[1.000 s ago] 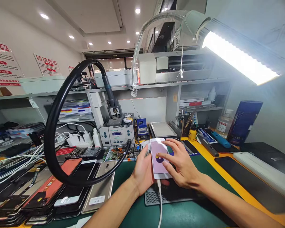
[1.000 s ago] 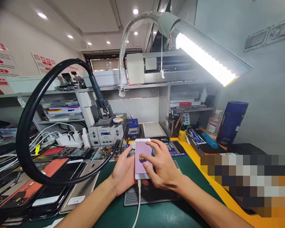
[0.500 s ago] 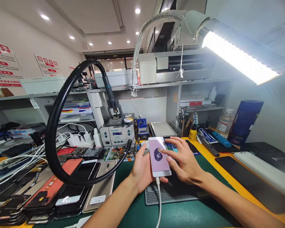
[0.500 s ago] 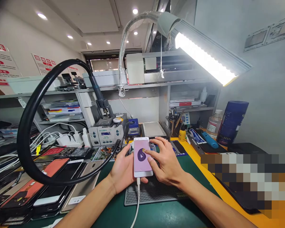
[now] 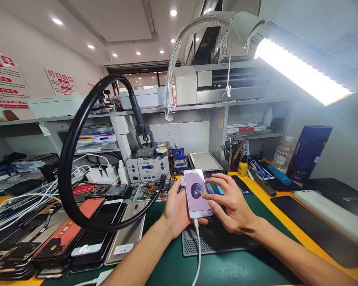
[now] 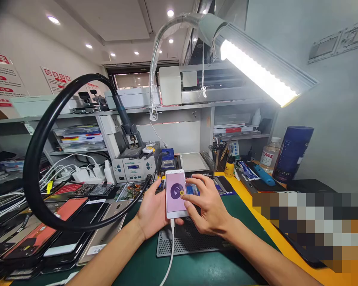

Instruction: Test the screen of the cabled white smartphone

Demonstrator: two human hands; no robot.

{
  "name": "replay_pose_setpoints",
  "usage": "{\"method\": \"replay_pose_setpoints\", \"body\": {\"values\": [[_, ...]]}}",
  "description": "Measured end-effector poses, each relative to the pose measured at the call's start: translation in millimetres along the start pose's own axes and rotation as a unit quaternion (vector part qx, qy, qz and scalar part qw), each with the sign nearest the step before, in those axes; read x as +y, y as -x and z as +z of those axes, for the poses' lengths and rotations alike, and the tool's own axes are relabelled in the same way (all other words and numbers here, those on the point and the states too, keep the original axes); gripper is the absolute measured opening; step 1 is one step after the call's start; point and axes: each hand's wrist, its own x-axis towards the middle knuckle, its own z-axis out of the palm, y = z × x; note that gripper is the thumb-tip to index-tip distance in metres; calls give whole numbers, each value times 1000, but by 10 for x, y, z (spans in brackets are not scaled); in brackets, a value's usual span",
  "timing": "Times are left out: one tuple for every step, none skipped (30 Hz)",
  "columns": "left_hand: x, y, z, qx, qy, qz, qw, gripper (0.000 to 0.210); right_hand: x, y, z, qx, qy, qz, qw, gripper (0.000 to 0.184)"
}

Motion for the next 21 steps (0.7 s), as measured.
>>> {"method": "replay_pose_setpoints", "body": {"values": [[1,1,4,0,-2,2,1000,64,-10,5,6,-3,-2,-3,1000,26],[1,1,7,1,-3,3,1000,64,-24,8,12,-7,-4,-6,1000,26],[-1,1,8,0,-3,4,1000,64,-41,9,18,-11,-7,-10,1000,26],[-4,0,9,-2,-1,4,1000,65,-60,8,23,-17,-10,-13,1000,27],[-8,0,10,-4,1,3,1000,65,-81,5,27,-22,-13,-15,1000,27],[-13,-1,10,-5,2,0,1000,65,-102,0,31,-27,-16,-16,999,27],[-19,-2,11,-5,4,-3,1000,65,-123,-6,35,-31,-17,-16,999,27],[-26,-2,14,-2,5,-3,1000,65,-141,-13,38,-34,-18,-16,999,27],[-32,-2,18,3,5,-1,1000,65,-157,-21,42,-36,-19,-15,999,27],[-38,-2,22,8,4,2,1000,65,-169,-30,46,-37,-19,-15,999,27],[-44,-2,27,12,4,4,1000,64,-177,-40,50,-38,-19,-15,999,27],[-49,-3,31,13,3,5,1000,64,-182,-51,53,-38,-17,-15,999,27],[-54,-4,34,11,3,3,1000,64,-182,-62,55,-38,-14,-14,999,28],[-57,-6,35,7,3,0,1000,65,-179,-73,57,-38,-10,-12,999,29],[-60,-8,35,1,3,-3,1000,65,-174,-84,58,-39,-5,-9,999,30],[-62,-10,34,-5,3,-5,1000,65,-167,-95,58,-40,1,-5,999,31],[-64,-11,32,-10,3,-4,1000,66,-158,-105,58,-42,7,-1,999,33],[-66,-12,29,-13,2,-3,1000,66,-148,-114,58,-44,12,3,999,34],[-68,-12,28,-14,0,-2,1000,67,-135,-121,58,-44,17,7,999,34],[-70,-11,27,-11,-3,-2,1000,68,-121,-128,59,-45,22,10,999,34],[-71,-9,28,-8,-7,-3,1000,68,-105,-133,60,-44,26,12,999,34]]}}
